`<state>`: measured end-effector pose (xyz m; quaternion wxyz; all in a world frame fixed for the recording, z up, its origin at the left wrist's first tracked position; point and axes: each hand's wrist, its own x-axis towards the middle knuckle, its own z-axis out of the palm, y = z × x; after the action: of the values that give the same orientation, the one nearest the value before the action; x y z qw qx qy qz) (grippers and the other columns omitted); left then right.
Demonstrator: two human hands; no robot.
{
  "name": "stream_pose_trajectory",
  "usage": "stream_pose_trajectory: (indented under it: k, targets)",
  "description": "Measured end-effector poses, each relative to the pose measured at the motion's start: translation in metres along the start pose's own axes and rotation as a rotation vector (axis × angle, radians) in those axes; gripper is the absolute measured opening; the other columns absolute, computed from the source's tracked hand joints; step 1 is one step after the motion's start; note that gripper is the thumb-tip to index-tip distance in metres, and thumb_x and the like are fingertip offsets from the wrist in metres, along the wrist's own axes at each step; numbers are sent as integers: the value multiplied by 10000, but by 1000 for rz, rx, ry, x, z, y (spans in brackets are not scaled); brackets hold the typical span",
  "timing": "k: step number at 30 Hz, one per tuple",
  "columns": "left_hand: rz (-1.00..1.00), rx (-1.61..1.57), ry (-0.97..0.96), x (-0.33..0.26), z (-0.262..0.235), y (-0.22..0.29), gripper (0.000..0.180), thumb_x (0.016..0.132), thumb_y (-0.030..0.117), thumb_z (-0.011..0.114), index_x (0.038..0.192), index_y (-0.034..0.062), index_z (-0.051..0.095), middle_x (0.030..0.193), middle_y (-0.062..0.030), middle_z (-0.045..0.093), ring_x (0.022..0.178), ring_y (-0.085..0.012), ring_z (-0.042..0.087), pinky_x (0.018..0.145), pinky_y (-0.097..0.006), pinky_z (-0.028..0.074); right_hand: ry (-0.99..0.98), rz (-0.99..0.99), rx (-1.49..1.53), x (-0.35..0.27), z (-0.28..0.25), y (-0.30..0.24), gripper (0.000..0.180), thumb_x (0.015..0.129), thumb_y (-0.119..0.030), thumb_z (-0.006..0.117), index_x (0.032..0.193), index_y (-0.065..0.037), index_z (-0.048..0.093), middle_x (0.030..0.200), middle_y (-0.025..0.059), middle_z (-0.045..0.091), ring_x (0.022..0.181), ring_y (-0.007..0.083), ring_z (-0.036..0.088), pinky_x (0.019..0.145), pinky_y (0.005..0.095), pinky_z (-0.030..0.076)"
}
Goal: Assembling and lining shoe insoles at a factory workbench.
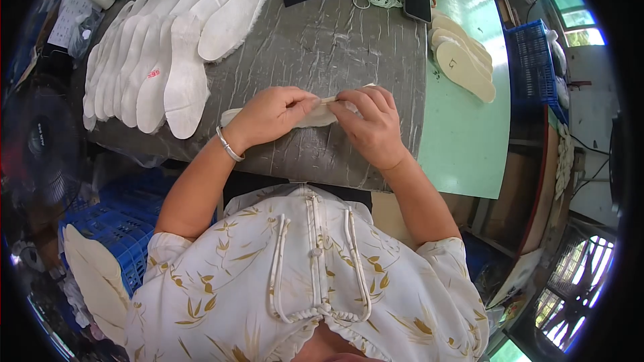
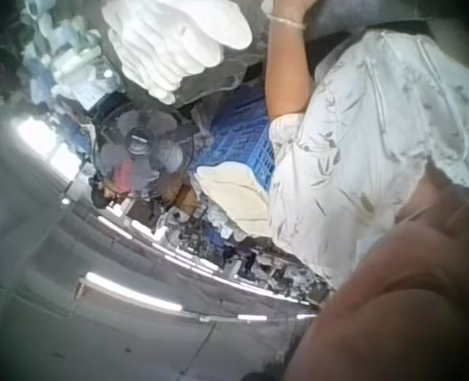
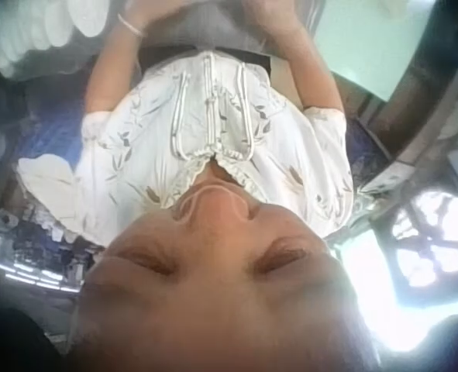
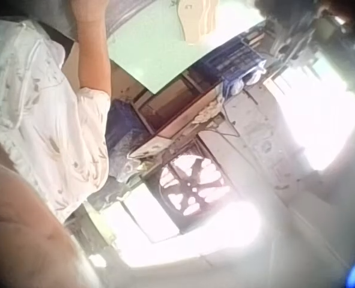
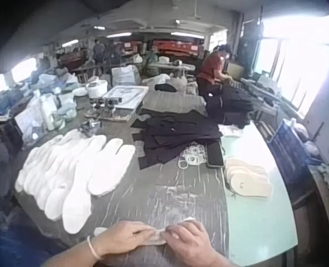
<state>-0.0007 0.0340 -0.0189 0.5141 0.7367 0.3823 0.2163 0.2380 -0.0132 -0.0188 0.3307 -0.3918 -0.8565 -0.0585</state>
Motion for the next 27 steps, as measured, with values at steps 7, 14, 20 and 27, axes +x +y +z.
stream_pose_trajectory:
  k: [7, 14, 20, 27]
  targets:
    - [34, 14, 37, 8, 2, -6, 269, 968, 280, 668, 1100, 71, 775, 919, -159, 751, 788, -294, 701, 724, -363, 528, -54, 22, 89, 1, 2, 0, 278, 767, -73, 667, 1040, -22, 658, 1150, 85, 629, 1064, 276, 615, 953, 434, 489]
    - [1, 148, 115, 11, 8, 4, 188, 951, 131, 664, 1041, -1, 763, 905, -157, 762, 735, -217, 709, 677, -321, 534, -113, 14, 102, -3, 0, 0, 236, 829, -63, 642, 1054, 8, 651, 1260, 104, 593, 1129, 273, 591, 1041, 477, 438]
    - [66, 273, 287, 11, 22, 5, 141, 922, 143, 701, 952, 19, 762, 850, -152, 733, 693, -303, 699, 617, -354, 516, -228, -34, 232, -14, -8, 1, 157, 863, -73, 652, 1010, -16, 653, 1296, 94, 577, 1211, 275, 558, 1099, 540, 396]
    - [286, 275, 268, 0, 33, 7, 106, 917, 97, 693, 971, 25, 749, 856, -122, 720, 682, -301, 663, 654, -361, 491, -47, 283, 354, -2, -10, -3, 106, 874, -12, 709, 970, -6, 664, 1245, 141, 621, 1087, 351, 608, 909, 425, 512]
